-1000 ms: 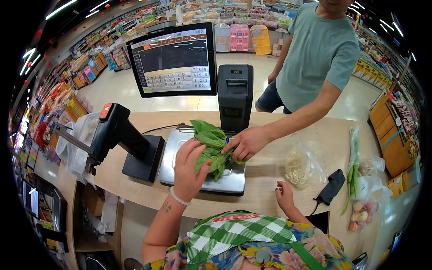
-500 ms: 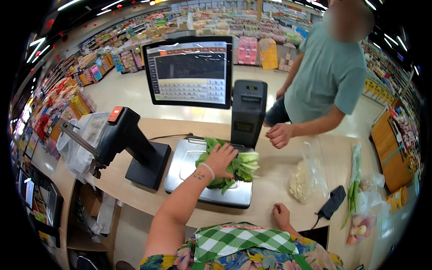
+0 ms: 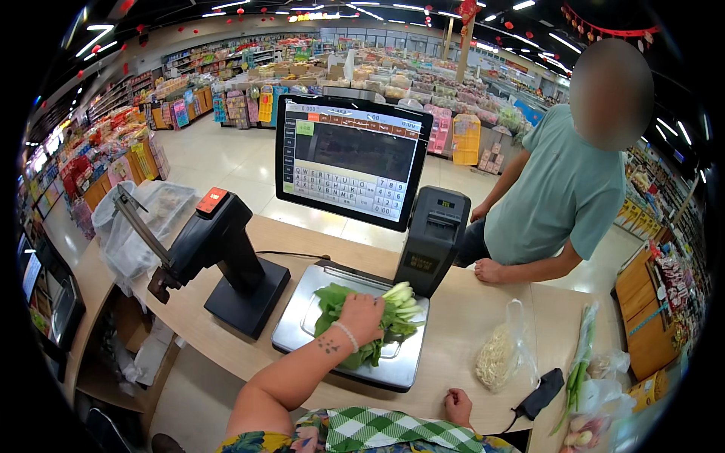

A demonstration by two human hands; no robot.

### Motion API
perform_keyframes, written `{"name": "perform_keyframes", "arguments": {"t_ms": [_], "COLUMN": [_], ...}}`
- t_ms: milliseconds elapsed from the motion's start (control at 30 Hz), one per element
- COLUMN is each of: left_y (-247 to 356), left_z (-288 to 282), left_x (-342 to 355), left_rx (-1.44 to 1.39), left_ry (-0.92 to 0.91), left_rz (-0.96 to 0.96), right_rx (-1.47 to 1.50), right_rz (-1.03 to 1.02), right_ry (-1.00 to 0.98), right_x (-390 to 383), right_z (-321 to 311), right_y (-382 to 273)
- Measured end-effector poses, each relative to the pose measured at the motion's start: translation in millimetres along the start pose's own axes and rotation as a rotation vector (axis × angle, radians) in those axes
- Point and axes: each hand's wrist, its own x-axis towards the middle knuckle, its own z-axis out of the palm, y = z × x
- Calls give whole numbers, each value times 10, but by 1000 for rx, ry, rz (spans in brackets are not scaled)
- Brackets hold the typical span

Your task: The person takes bags of produce from a customer, places them on a scale one by one, enters codes on a touch screen to generate price labels, and attaches the labels to the bags.

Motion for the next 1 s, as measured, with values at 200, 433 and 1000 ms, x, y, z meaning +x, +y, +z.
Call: {"name": "perform_keyframes", "arguments": {"t_ms": [200, 433, 1000], "left_y": [-299, -885, -385], "left_z": [-27, -453, -1205], "left_x": [-174, 8, 548], "left_rx": [-67, -209, -498], "left_ry": [-107, 298, 730], "left_rz": [-90, -125, 316], "right_rx": [-67, -112, -237], "right_rz": [6, 22, -3], "right_ry": [52, 79, 207], "right_x": [40, 33, -59], "right_z": [43, 78, 96], "right_y": [-52, -12, -413]}}
